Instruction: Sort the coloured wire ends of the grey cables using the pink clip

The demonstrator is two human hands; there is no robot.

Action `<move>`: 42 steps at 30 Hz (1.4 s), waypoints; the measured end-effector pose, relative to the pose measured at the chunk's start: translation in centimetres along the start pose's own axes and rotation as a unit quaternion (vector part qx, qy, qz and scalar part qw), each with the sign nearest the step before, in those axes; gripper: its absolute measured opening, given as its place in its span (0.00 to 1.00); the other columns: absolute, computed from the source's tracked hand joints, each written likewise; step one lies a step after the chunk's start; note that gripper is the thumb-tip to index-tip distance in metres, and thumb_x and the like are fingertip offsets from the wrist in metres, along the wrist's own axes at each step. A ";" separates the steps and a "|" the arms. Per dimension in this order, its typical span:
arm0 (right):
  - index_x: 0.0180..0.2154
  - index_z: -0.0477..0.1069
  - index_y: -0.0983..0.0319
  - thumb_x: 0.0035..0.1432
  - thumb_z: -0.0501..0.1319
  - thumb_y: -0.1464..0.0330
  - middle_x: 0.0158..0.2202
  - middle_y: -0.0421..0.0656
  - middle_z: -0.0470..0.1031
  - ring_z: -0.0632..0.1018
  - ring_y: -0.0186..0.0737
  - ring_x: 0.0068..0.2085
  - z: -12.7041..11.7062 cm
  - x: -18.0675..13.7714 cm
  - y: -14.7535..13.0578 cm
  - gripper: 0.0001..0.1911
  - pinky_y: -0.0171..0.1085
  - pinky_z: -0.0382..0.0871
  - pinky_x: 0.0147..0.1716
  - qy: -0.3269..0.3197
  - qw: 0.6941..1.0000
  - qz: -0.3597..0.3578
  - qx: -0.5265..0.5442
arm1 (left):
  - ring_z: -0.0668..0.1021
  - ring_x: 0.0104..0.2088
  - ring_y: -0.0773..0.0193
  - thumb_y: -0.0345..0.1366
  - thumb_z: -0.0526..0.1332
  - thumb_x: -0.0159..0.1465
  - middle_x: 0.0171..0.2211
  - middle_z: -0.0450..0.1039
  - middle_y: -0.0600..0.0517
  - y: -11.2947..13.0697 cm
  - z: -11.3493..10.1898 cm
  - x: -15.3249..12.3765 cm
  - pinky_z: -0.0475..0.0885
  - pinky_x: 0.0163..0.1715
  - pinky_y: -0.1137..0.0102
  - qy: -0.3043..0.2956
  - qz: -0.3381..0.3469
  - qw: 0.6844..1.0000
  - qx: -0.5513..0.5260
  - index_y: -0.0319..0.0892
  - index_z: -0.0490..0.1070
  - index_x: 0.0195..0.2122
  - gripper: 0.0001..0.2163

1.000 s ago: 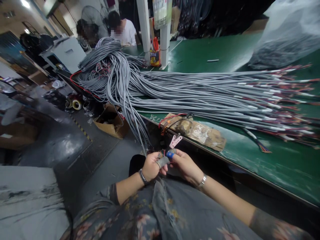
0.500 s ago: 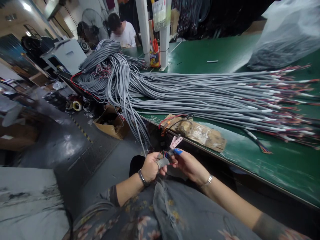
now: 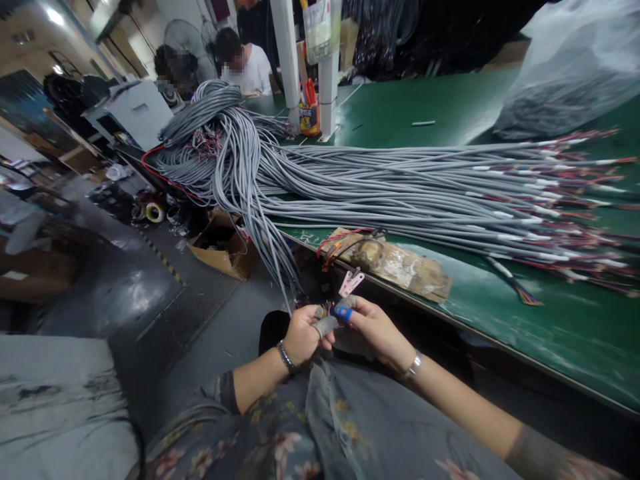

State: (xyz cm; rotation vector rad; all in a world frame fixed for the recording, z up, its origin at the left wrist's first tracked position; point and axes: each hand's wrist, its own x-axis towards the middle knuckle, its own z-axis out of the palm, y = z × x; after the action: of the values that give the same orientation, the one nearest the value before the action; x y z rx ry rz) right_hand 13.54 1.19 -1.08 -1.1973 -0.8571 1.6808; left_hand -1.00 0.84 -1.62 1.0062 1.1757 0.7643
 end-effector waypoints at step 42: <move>0.22 0.72 0.60 0.35 0.69 0.44 0.19 0.37 0.66 0.65 0.34 0.23 -0.4 2.8 -1.7 0.26 0.35 0.63 0.26 0.025 0.987 -0.032 0.153 | 0.60 0.08 0.75 0.47 0.69 0.40 0.10 0.63 0.56 3.0 1.3 1.8 0.50 0.09 0.76 -0.039 -0.063 0.989 -0.128 0.39 0.67 0.19 0.17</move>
State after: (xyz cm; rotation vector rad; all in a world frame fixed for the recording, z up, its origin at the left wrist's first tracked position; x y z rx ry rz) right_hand 13.91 4.41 -0.67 -0.9850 -0.5747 1.6532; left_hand 0.76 3.29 0.52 0.7346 1.0329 0.7468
